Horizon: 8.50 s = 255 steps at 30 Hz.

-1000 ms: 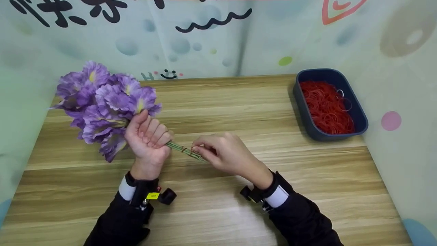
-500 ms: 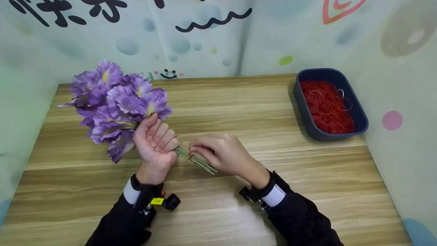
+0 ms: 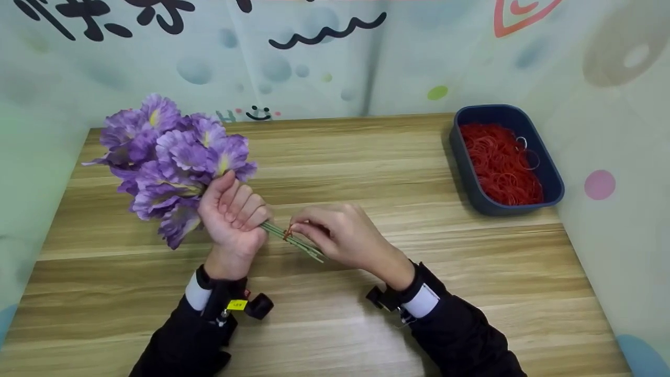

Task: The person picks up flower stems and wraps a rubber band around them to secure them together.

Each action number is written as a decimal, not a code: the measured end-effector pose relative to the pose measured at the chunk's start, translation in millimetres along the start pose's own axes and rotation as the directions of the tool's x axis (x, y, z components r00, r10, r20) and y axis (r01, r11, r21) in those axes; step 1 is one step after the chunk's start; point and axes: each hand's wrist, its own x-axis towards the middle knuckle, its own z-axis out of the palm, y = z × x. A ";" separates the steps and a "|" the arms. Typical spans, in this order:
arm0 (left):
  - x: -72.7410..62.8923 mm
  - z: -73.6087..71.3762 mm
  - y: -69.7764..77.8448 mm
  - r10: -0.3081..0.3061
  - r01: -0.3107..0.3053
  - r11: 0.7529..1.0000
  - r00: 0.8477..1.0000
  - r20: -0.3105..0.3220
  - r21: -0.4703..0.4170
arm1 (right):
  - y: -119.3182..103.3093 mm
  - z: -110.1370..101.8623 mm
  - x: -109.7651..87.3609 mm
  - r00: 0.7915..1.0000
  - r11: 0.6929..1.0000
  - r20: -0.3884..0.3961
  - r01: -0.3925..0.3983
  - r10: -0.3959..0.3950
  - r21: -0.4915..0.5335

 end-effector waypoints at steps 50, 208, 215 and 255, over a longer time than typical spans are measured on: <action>4.0 -5.3 0.4 0.038 -0.038 0.998 0.999 -0.009 0.043 | -25.1 26.7 -9.4 0.837 0.882 0.297 -0.468 0.460 -0.051; 17.0 -76.4 -8.5 -0.223 -0.269 -0.836 0.963 0.151 0.478 | 46.0 48.3 -49.3 0.746 0.800 0.309 -0.488 0.589 -0.348; 23.9 -106.6 -8.5 -0.219 -0.239 -0.842 0.971 0.099 0.483 | 59.9 55.6 -58.7 0.711 0.769 0.334 -0.465 0.619 -0.438; 18.4 -110.8 -17.8 -0.199 -0.182 -0.891 0.980 0.002 0.416 | 61.9 57.6 -64.5 0.713 0.767 0.358 -0.396 0.603 -0.504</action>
